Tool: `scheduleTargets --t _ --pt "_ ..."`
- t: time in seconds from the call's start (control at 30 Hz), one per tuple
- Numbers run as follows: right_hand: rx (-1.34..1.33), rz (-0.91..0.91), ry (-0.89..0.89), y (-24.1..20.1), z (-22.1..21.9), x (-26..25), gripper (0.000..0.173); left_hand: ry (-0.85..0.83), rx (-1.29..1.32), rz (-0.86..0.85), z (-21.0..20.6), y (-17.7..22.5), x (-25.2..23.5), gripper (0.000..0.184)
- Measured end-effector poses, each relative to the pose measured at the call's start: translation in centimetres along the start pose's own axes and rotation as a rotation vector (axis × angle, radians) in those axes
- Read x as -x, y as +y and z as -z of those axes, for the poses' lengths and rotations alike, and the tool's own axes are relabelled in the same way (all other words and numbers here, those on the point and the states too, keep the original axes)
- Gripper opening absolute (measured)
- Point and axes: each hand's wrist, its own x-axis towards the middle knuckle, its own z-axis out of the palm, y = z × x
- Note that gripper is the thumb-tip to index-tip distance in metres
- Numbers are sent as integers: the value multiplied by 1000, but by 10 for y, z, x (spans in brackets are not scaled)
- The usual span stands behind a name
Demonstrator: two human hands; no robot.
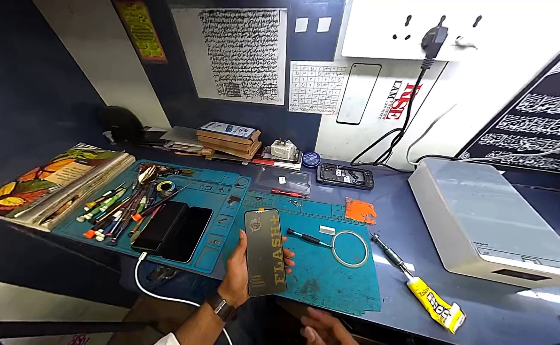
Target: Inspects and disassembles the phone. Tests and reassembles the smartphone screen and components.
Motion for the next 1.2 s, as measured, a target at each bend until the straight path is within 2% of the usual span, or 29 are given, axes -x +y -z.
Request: scheduleTargets --t 0.13,0.33,0.47,0.6,0.7,0.77,0.8,0.9,0.97,1.1,1.2 --pt "-75 45 88 -21 -18 -28 35 31 26 -3 -4 0 -1 92" --pt "-179 -173 30 -32 -48 -58 41 75 67 41 -1 4 -5 92" --pt "-310 -222 36 -29 -72 -62 46 -4 168 85 9 4 -7 90" --pt "-400 -282 105 -33 -87 -61 37 -10 237 144 8 7 -9 87" --pt "-402 -251 191 -36 -92 -58 36 22 158 168 3 11 -8 85" --pt "-247 -200 243 -38 -89 -56 37 36 77 133 4 12 -6 77" --pt "-82 -156 267 -39 -86 -56 36 46 37 96 6 11 -5 74" --pt "513 61 371 -42 -78 -55 33 51 -109 23 9 6 -3 90" --pt "731 190 392 -42 -75 -57 32 18 -183 -7 7 2 -2 100" --pt "776 221 279 -43 -78 -57 29 -15 -174 -40 8 -1 -2 99" --pt "706 185 210 -41 -75 -55 38 -29 -189 -16 8 2 -2 98"
